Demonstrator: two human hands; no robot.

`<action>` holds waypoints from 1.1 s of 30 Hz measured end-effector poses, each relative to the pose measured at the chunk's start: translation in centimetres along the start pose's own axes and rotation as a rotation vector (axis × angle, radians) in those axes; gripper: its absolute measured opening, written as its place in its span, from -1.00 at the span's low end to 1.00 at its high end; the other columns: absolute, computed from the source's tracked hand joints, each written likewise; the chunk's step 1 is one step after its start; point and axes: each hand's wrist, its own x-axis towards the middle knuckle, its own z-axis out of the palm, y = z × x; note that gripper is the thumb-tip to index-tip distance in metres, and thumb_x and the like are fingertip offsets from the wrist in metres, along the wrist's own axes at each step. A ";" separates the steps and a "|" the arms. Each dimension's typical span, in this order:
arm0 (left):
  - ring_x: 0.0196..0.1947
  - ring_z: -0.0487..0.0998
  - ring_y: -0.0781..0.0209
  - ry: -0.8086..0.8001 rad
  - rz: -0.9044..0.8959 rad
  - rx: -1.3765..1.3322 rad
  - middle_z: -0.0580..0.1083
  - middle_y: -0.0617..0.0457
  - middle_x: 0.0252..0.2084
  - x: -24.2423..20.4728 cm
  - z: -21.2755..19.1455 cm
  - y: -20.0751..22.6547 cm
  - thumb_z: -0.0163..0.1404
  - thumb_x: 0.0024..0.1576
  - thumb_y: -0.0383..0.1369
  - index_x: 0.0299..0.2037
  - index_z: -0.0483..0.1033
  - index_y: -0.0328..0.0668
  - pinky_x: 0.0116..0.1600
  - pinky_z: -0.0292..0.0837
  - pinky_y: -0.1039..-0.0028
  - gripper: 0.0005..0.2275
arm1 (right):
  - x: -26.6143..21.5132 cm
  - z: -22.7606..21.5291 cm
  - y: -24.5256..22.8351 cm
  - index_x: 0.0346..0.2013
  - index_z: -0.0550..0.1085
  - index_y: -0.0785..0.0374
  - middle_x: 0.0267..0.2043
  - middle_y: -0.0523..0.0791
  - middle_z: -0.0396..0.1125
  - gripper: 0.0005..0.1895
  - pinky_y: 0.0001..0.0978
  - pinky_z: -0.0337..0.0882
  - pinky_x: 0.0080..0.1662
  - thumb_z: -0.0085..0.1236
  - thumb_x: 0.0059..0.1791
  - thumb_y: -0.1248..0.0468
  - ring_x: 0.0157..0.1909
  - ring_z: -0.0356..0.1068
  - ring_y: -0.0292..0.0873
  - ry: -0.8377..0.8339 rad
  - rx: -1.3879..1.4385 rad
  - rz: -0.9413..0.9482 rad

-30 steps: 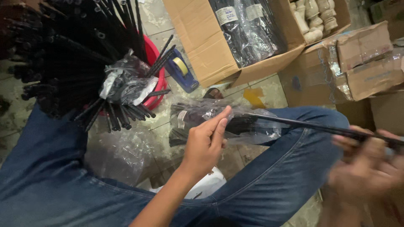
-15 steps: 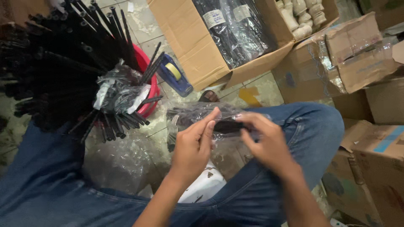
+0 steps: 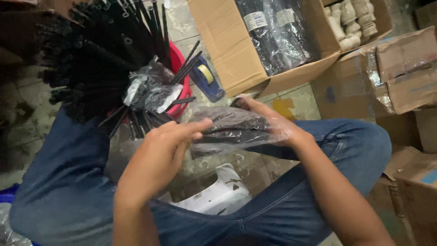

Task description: The person picks up thin black rods one by one from a red bucket and puts them into a plastic bag, then shakes the bag.

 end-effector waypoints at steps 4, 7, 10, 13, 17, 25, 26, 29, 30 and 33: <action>-0.27 0.45 0.14 -0.042 0.169 -0.072 0.74 0.18 -0.11 0.1 0.8 -1.2 -0.04 0.25 -0.57 0.19 0.69 0.10 -0.06 0.38 0.39 -0.60 | 6.0 1.9 0.6 0.70 -0.05 0.03 0.79 0.17 -0.40 0.35 0.24 -0.23 0.60 0.55 -0.27 0.21 0.77 -0.34 0.28 -0.095 -0.007 -0.269; -0.05 0.60 0.15 -0.066 0.197 -0.110 0.72 0.26 0.08 1.0 1.0 -0.3 -0.13 0.30 -0.56 0.11 0.71 0.07 0.08 0.42 0.35 -0.63 | 6.9 5.2 -0.2 0.62 0.05 0.18 0.79 0.13 -0.35 0.31 0.04 -0.12 0.64 0.71 -0.24 0.10 0.78 -0.26 0.11 -0.029 0.143 -0.434; 0.02 0.60 0.01 -0.011 0.218 -0.188 0.63 -0.03 0.06 1.7 3.0 -1.3 -0.05 0.30 -0.56 0.01 0.68 -0.13 0.09 0.49 0.30 -0.77 | 6.4 7.6 -2.9 0.64 0.06 0.26 0.71 0.03 0.02 0.10 -0.02 0.12 0.58 0.45 -0.04 0.01 0.68 0.06 -0.01 -0.022 0.432 -0.333; 0.13 0.65 0.05 0.043 0.219 -0.340 0.57 -0.02 0.10 2.0 2.1 0.5 -0.12 0.41 -0.50 -0.05 0.65 -0.25 0.22 0.50 0.32 -0.79 | 5.7 8.5 -3.8 -0.13 0.45 0.04 -0.10 -0.26 0.32 -0.60 -0.34 0.36 -0.01 0.34 0.03 -0.14 0.00 0.31 -0.31 0.110 0.474 -0.280; 0.40 0.48 -0.05 0.191 0.292 -0.252 0.51 -0.10 0.31 2.0 1.0 0.7 -0.15 0.45 -0.12 0.31 0.49 -0.17 0.52 0.37 0.09 -0.61 | 5.0 8.0 -4.5 0.32 0.49 0.15 0.12 -0.15 0.50 -0.15 -0.37 0.53 0.06 0.52 -0.18 -0.12 0.01 0.43 -0.30 0.325 0.512 -0.161; 0.82 -0.18 -0.15 0.172 0.241 -0.630 -0.21 -0.25 0.76 1.4 0.4 0.1 0.16 -0.27 0.29 0.67 -0.37 -0.15 0.84 -0.26 0.00 0.34 | 1.4 2.1 -5.8 0.05 0.44 0.16 0.12 -0.01 0.46 -0.56 -0.09 0.61 0.20 0.45 0.00 0.11 0.15 0.52 0.03 0.300 0.901 -0.478; 0.82 -0.18 -0.15 0.170 0.248 -0.630 -0.21 -0.25 0.76 1.8 1.1 0.0 0.16 -0.27 0.29 0.67 -0.37 -0.15 0.84 -0.26 0.00 0.34 | 1.2 1.8 -5.8 0.05 0.44 0.16 0.12 -0.01 0.46 -0.56 -0.09 0.61 0.20 0.45 0.00 0.11 0.15 0.52 0.03 0.306 0.896 -0.480; 0.78 -0.31 0.02 -0.024 0.162 -0.736 -0.38 -0.12 0.79 2.3 3.8 -1.2 0.49 -0.17 -0.29 0.65 -0.56 -0.08 0.74 -0.38 0.11 0.39 | 0.1 1.3 -7.3 0.14 0.45 0.32 0.16 0.16 0.46 -0.59 -0.07 0.67 -0.05 0.18 0.28 0.00 0.05 0.53 0.19 -0.118 1.464 -0.815; 0.64 0.00 -0.23 -0.023 0.039 -0.566 -0.03 -0.26 0.67 2.3 5.0 -2.0 0.48 -0.15 -0.35 0.68 -0.33 -0.07 0.68 -0.15 -0.03 0.27 | -0.5 1.3 -8.5 0.18 0.42 0.32 0.20 0.16 0.44 -0.56 -0.05 0.66 0.01 0.23 0.22 0.02 0.10 0.52 0.19 -0.101 1.365 -0.750; 0.17 0.55 -0.22 0.069 -0.145 -0.352 0.51 -0.11 0.15 4.1 9.8 -4.6 0.46 -0.13 -0.25 0.31 0.26 0.06 0.23 0.40 0.08 -0.21 | -1.7 0.7 -11.0 0.28 0.35 0.33 0.29 0.16 0.40 -0.40 -0.01 0.63 0.17 0.34 0.08 0.08 0.23 0.49 0.18 -0.061 1.114 -0.591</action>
